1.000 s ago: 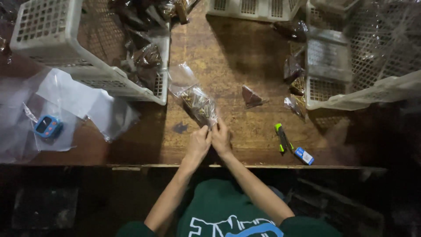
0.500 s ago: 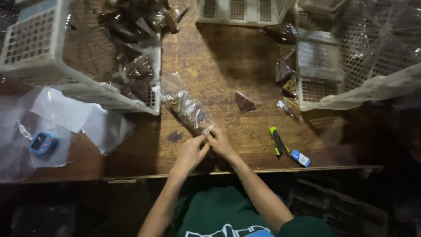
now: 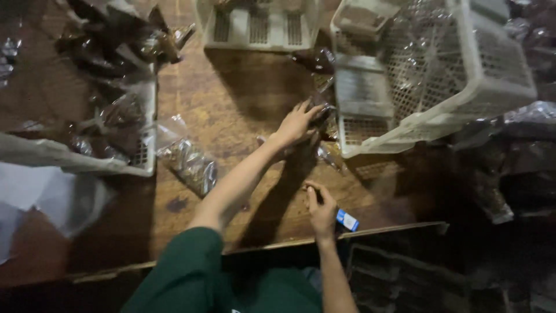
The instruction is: Packaging small triangular snacks into plastic bags and sealing them with a lighter
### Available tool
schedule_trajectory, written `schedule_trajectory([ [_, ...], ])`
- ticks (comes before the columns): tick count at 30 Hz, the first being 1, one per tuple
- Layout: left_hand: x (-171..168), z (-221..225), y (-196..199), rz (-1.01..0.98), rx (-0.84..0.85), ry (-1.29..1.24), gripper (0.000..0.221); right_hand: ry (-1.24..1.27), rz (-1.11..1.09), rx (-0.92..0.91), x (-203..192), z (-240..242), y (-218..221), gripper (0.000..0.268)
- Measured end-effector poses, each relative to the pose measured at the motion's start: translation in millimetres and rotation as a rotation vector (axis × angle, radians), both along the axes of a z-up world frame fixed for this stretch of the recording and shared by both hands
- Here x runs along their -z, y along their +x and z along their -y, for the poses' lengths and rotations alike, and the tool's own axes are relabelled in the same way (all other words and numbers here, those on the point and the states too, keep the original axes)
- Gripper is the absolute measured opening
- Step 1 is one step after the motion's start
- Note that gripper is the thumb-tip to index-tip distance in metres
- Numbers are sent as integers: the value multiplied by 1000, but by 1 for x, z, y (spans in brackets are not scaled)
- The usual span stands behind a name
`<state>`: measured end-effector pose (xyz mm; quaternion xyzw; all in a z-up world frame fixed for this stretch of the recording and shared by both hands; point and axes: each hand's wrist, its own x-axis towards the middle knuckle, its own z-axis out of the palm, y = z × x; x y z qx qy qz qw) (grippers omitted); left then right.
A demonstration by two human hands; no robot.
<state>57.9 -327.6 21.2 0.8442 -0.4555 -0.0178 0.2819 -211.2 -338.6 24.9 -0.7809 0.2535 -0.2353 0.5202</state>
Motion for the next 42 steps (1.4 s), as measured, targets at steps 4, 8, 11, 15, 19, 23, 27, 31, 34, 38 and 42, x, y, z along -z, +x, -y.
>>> schedule_trajectory([
  [4, 36, 45, 25, 16, -66, 129, 62, 3, 110, -13, -6, 0, -5, 19],
  [8, 97, 47, 50, 15, 17, -103, 56, 259, 145, 67, 42, 4, -5, 24],
  [11, -1, -32, -31, -144, 200, -250, 64, 290, 223, 156, 5, -2, -1, 67],
  [15, -56, -98, -98, -407, 416, -294, 72, 220, -65, 101, 13, 2, -2, 84],
  [19, -30, -128, -81, -99, 73, 118, 104, 154, -26, -18, 7, 1, 1, 47],
  [23, 40, -145, -33, 235, -98, 488, 84, 622, 185, -66, 28, 9, 2, 47],
  [27, 52, -144, -21, 230, -144, 518, 46, 509, 112, -142, 17, 6, 4, 56],
  [31, 19, -155, -76, -217, -166, 34, 43, 587, 41, -124, 12, -7, 7, 59],
  [34, 2, -164, -116, -478, -169, -348, 43, 512, 95, -76, -18, -34, 17, 39],
  [38, -12, -170, -150, -763, -317, -424, 55, -24, 21, 4, 2, -63, 36, 18],
  [42, -61, -203, -160, -765, -279, -439, 67, 3, 140, -308, -12, -76, 38, 55],
])
